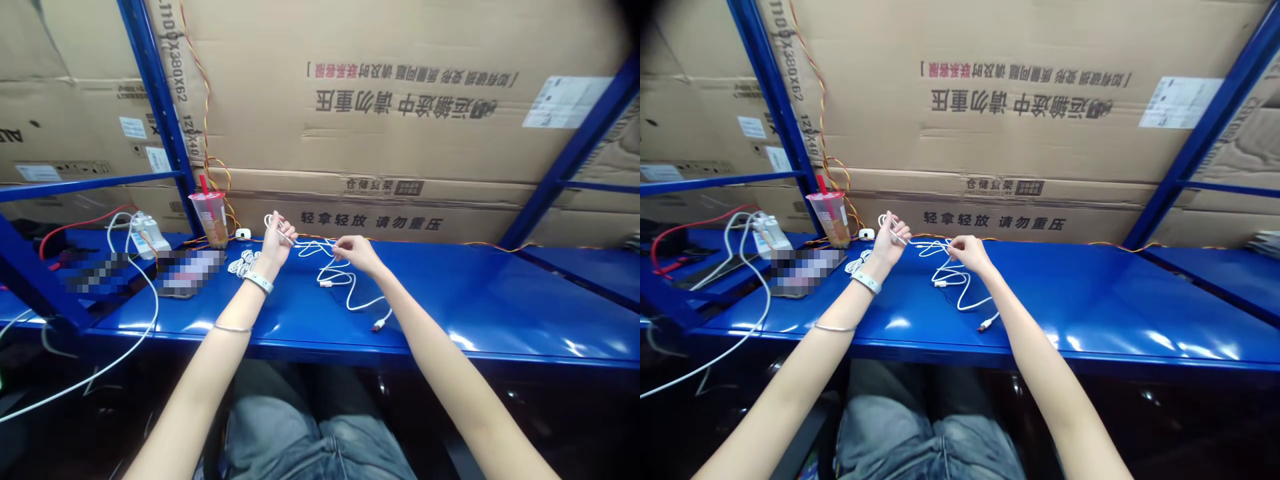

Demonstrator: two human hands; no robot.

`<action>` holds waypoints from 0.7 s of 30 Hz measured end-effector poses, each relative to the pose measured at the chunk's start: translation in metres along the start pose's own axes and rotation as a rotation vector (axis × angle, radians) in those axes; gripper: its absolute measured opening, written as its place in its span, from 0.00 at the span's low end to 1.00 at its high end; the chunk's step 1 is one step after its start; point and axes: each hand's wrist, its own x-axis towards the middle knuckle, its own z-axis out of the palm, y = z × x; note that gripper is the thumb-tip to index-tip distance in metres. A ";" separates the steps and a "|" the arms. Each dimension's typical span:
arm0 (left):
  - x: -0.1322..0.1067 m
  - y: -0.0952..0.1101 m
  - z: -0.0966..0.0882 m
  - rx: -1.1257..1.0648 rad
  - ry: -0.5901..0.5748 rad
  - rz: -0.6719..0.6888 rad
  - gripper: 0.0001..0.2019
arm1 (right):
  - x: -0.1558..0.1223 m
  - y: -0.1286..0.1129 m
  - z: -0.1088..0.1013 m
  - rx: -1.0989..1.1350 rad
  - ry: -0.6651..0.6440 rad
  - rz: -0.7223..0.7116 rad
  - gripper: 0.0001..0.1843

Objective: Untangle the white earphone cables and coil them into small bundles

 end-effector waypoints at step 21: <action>-0.027 -0.042 0.019 0.502 -0.529 -0.169 0.23 | -0.002 -0.017 0.008 0.371 0.172 -0.060 0.13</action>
